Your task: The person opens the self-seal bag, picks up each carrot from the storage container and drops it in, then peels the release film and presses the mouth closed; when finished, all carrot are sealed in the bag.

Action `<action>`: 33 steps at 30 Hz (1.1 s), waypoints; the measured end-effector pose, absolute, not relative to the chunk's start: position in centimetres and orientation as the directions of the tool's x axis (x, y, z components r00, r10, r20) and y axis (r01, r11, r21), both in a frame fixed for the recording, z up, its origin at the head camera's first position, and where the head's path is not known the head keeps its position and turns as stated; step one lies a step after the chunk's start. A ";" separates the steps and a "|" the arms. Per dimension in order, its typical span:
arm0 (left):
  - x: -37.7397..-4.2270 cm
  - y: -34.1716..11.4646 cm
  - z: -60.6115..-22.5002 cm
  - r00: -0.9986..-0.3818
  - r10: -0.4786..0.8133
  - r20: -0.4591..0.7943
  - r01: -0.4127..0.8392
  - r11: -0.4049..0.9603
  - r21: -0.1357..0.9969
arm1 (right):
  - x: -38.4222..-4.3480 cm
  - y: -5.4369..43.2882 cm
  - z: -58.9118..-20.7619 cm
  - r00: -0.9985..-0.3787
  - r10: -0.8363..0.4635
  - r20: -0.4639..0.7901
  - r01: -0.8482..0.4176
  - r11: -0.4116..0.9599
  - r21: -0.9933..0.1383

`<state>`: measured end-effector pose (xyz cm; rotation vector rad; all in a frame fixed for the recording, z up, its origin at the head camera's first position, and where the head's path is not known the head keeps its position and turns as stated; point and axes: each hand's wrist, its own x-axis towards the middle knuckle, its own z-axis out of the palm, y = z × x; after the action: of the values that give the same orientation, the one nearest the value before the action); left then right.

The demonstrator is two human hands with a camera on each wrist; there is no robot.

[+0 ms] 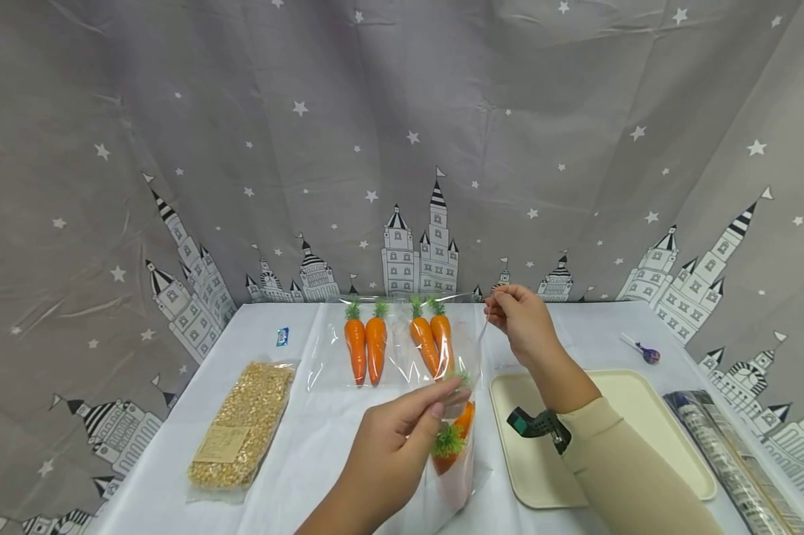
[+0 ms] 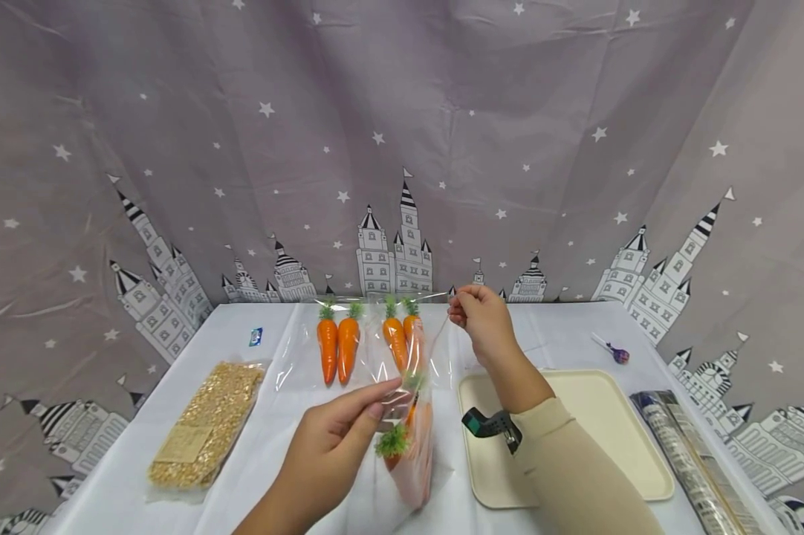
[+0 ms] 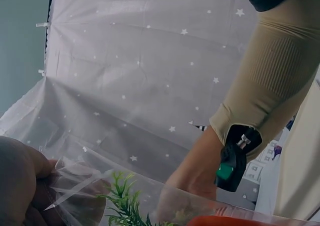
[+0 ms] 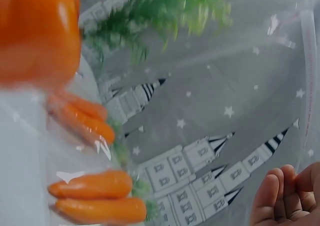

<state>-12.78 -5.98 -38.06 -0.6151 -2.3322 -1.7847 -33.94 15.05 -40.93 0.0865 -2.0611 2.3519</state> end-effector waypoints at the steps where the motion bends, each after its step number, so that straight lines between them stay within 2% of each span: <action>1: -12.8 -6.0 -38.0 -0.906 0.234 0.352 0.400 0.211 0.892 | -34.1 15.2 -41.0 -0.999 -0.021 0.043 -0.040 -0.133 -0.990; 13: -12.3 -6.1 -37.6 -0.919 0.243 0.309 0.367 0.248 0.897 | -35.7 17.2 -42.5 -0.999 -0.008 -0.050 0.050 -0.150 -0.987; 20: -12.0 -6.0 -37.7 -0.897 0.236 0.374 0.427 0.251 0.869 | -36.5 18.5 -43.9 -0.995 0.000 -0.101 0.100 -0.134 -0.986; 33: -12.1 -6.2 -38.1 -0.841 0.246 0.482 0.533 0.232 0.814 | -37.5 20.2 -45.6 -0.986 0.045 -0.162 0.151 -0.191 -0.970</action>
<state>-12.10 -6.16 -38.13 -0.7323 -2.2541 -1.6488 -37.54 20.24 -45.57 -0.2472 -2.0400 2.4670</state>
